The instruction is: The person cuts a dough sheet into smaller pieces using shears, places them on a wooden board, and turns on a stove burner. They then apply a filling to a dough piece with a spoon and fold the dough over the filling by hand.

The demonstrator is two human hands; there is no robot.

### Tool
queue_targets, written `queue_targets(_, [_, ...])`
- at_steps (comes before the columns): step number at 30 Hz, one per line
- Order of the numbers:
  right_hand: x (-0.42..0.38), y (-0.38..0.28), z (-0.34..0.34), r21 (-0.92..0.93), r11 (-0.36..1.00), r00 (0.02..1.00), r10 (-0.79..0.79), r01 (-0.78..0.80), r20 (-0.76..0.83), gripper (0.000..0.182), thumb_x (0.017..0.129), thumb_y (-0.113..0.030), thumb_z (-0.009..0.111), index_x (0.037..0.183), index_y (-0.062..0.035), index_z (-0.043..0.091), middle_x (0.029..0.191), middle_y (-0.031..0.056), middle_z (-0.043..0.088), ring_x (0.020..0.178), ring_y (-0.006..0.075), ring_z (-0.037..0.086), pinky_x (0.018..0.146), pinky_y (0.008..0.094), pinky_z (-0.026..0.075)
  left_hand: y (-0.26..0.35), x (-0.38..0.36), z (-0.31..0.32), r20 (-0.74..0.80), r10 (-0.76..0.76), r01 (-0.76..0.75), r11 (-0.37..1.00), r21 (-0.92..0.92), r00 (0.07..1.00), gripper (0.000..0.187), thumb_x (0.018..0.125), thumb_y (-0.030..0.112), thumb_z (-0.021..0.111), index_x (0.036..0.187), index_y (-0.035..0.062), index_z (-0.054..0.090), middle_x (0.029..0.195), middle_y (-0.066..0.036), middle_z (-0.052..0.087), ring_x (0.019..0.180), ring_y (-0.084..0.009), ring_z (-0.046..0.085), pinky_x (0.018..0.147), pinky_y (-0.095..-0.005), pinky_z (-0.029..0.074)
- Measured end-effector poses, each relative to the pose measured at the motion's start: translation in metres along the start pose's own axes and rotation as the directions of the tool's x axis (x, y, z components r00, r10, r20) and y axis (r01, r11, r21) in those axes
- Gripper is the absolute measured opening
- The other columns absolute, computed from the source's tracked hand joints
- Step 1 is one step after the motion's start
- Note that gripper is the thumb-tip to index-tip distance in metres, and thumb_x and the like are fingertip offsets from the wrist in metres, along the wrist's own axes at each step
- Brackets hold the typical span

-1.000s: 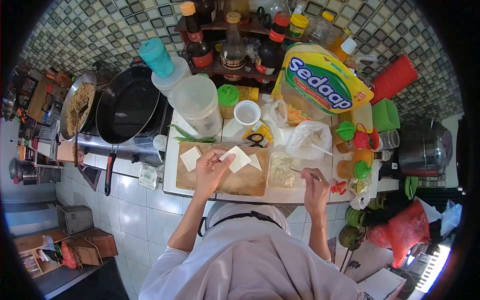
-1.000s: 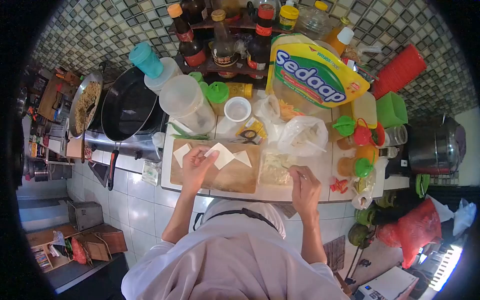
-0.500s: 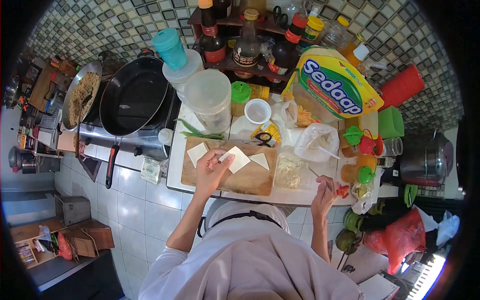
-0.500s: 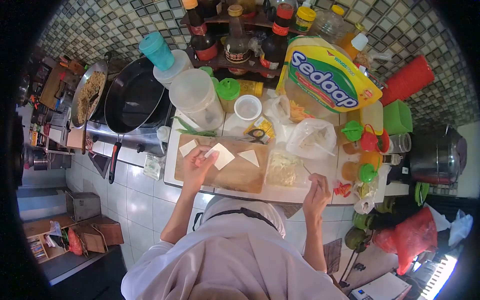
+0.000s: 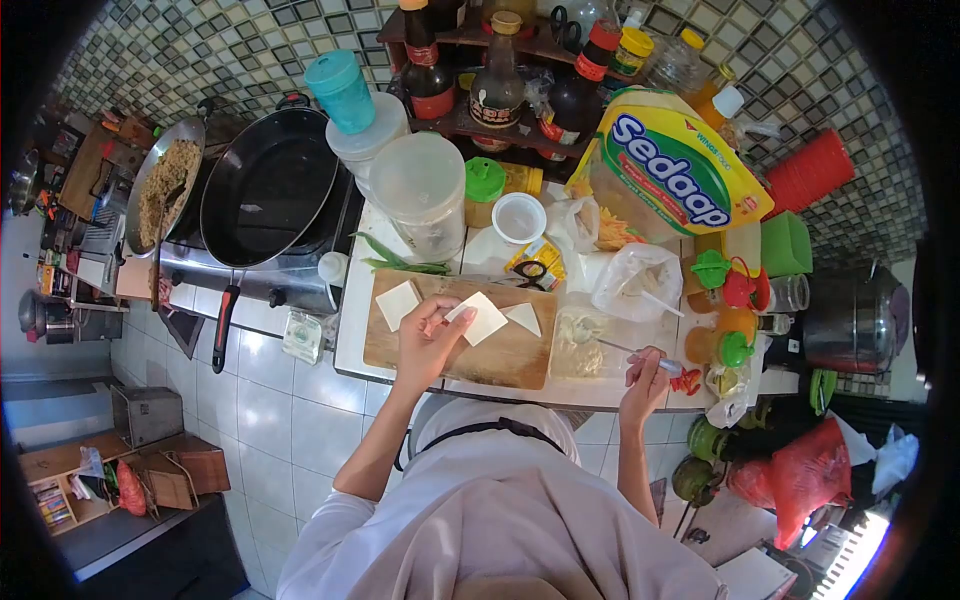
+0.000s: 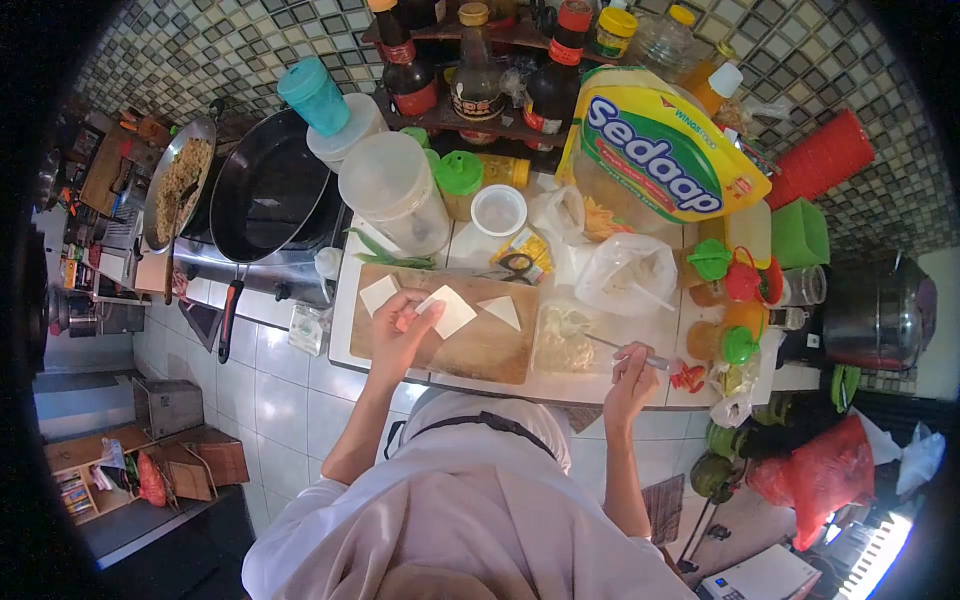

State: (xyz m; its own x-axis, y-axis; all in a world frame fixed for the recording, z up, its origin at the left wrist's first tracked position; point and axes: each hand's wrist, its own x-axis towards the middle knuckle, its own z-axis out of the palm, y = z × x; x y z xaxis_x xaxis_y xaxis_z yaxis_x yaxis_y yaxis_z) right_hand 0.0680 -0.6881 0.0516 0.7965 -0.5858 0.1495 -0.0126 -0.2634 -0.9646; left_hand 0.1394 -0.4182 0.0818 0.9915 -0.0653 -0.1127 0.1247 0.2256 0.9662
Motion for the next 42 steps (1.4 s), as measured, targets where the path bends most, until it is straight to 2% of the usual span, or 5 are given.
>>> queue_targets(16, [0.013, 0.019, -0.014, 0.339, 0.857, 0.916, 0.401, -0.388, 0.034, 0.026, 0.091, -0.030, 0.043, 0.078, -0.0072, 0.048, 0.064, 0.0012, 0.046, 0.044, 0.0037, 0.032, 0.039, 0.0177, 0.020, -0.003, -0.002, 0.000, -0.008, -0.023, 0.023, 0.999, 0.029, 1.000, 0.015, 0.084, 0.010, 0.056, 0.093, -0.0012, 0.054, 0.074, -0.002, 0.059, 0.068, -0.0034, 0.052, 0.062, -0.0171, 0.040])
queue_targets(22, [0.017, 0.016, -0.019, 0.387, 0.819, 0.899, 0.435, -0.423, 0.062, 0.024, 0.091, -0.030, 0.044, 0.080, -0.0095, 0.047, 0.076, 0.0005, 0.047, 0.052, 0.0054, 0.040, 0.039, 0.0166, 0.023, -0.012, -0.002, 0.001, 0.030, -0.094, 0.095, 0.995, -0.038, 0.995, 0.020, 0.087, 0.014, 0.052, 0.099, -0.0015, 0.050, 0.078, -0.005, 0.060, 0.070, -0.0061, 0.054, 0.064, -0.0196, 0.043])
queue_targets(32, [0.027, 0.001, -0.022, 0.564, 0.747, 0.884, 0.464, -0.353, -0.062, 0.023, 0.090, -0.029, 0.046, 0.079, -0.0090, 0.048, 0.067, -0.0001, 0.046, 0.050, 0.0058, 0.038, 0.039, 0.0178, 0.023, -0.003, -0.006, 0.017, 0.155, -0.229, 0.253, 0.954, -0.161, 0.961, 0.028, 0.085, 0.014, 0.053, 0.108, -0.0026, 0.050, 0.093, -0.010, 0.060, 0.086, -0.0148, 0.058, 0.076, -0.0294, 0.051])
queue_targets(37, [0.026, -0.004, -0.026, 0.398, 0.886, 0.963, 0.270, -0.240, -0.021, 0.025, 0.091, -0.030, 0.043, 0.078, -0.0089, 0.045, 0.070, -0.0006, 0.045, 0.054, 0.0051, 0.037, 0.042, 0.0178, 0.022, -0.010, -0.006, 0.016, 0.226, -0.230, 0.258, 0.961, -0.103, 0.947, 0.033, 0.086, 0.012, 0.051, 0.115, -0.0047, 0.046, 0.096, -0.010, 0.059, 0.086, -0.0156, 0.059, 0.077, -0.0298, 0.050])
queue_targets(42, [0.024, -0.023, -0.027, 0.454, 0.856, 0.963, 0.269, -0.247, 0.017, 0.024, 0.091, -0.029, 0.042, 0.080, -0.0085, 0.045, 0.072, 0.0008, 0.044, 0.059, 0.0061, 0.041, 0.044, 0.0173, 0.026, -0.016, -0.006, 0.018, 0.241, -0.282, 0.316, 0.941, -0.116, 0.929, 0.035, 0.089, 0.011, 0.046, 0.118, -0.0076, 0.041, 0.096, -0.013, 0.059, 0.085, -0.0178, 0.060, 0.078, -0.0288, 0.051])
